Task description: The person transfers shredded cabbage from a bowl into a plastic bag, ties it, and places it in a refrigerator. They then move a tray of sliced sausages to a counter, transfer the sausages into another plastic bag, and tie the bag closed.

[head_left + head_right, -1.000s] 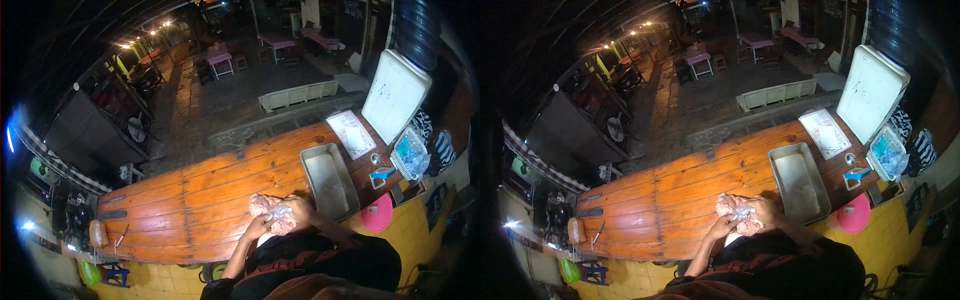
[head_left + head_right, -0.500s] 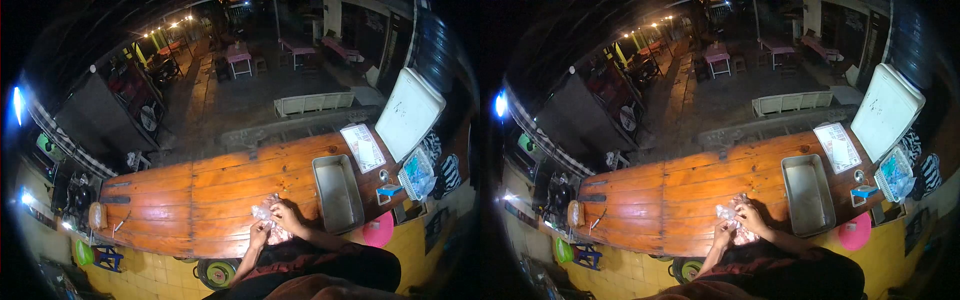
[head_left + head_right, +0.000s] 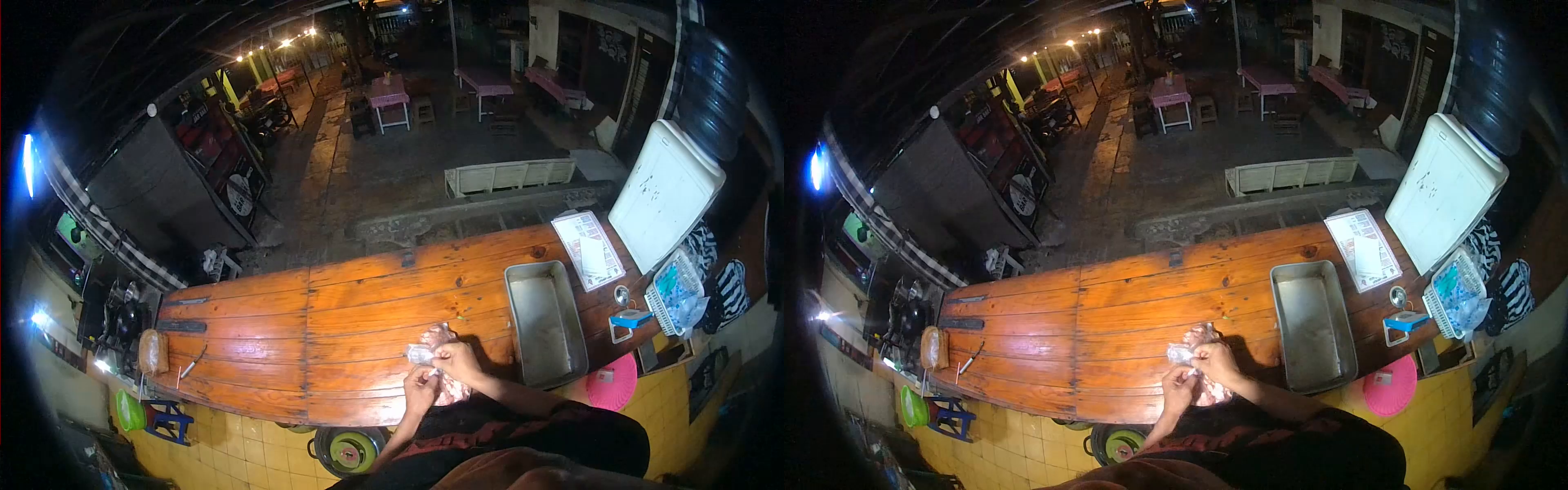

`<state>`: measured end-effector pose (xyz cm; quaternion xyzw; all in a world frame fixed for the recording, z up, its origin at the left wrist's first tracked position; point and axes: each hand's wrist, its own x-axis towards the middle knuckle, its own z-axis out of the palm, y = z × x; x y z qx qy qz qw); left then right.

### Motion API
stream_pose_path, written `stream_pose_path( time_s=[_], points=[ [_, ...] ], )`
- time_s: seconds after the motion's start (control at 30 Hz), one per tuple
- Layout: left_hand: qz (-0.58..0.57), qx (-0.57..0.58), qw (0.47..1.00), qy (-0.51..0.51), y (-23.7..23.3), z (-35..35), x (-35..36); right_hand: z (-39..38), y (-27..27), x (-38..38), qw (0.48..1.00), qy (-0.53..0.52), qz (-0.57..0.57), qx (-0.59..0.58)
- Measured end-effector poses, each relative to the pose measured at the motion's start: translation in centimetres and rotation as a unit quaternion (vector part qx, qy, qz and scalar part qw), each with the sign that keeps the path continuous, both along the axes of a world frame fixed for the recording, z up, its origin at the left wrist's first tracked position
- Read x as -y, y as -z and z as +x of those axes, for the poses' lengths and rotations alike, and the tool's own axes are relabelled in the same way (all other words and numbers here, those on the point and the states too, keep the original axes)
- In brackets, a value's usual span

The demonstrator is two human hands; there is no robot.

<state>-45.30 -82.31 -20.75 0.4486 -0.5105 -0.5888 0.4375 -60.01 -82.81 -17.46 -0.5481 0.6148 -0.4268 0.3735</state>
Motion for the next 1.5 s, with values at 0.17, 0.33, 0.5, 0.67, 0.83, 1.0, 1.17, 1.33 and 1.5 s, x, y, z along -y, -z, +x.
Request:
stream_pose_path(
  time_s=[0.17, 0.33, 0.5, 0.67, 0.83, 1.0, 1.17, 1.33, 1.5],
  points=[
    [-0.323, 0.235, 0.915, 0.049, -2.5, 0.5, 0.6, 0.8, -0.6, 0.2, 0.997, 0.037, 0.010, -0.067],
    [-0.189, 0.202, 0.961, 0.013, -2.0, 1.0, -0.1, -1.0, 0.8, 0.0, 0.965, -0.131, -0.171, -0.148],
    [-0.180, 0.208, 0.961, 0.024, -2.6, 1.3, 0.4, -3.0, -0.8, 0.8, 0.933, -0.285, -0.166, -0.143],
    [-0.314, 0.269, 0.907, 0.073, -4.2, 1.9, 1.3, -3.4, -1.5, 2.0, 0.909, -0.343, -0.179, -0.157],
    [-0.394, 0.302, 0.868, 0.015, -3.9, 1.7, 0.8, -3.3, -1.0, 2.6, 0.916, -0.339, -0.153, -0.154],
    [-0.330, 0.342, 0.879, -0.033, -2.5, 0.9, -0.3, -2.3, 1.0, 1.0, 0.942, -0.228, -0.172, -0.175],
    [-0.183, 0.254, 0.950, -0.019, -1.8, 0.8, -1.1, -0.9, 1.5, -0.6, 0.950, -0.080, -0.285, -0.104],
    [-0.154, 0.175, 0.972, -0.009, -3.6, 0.2, -1.3, -0.9, 0.5, -1.8, 0.972, -0.075, -0.210, -0.078],
    [-0.304, 0.299, 0.904, 0.037, -4.3, 0.5, -0.2, -1.1, 0.3, -1.6, 0.982, -0.083, -0.153, -0.077]
  ],
)
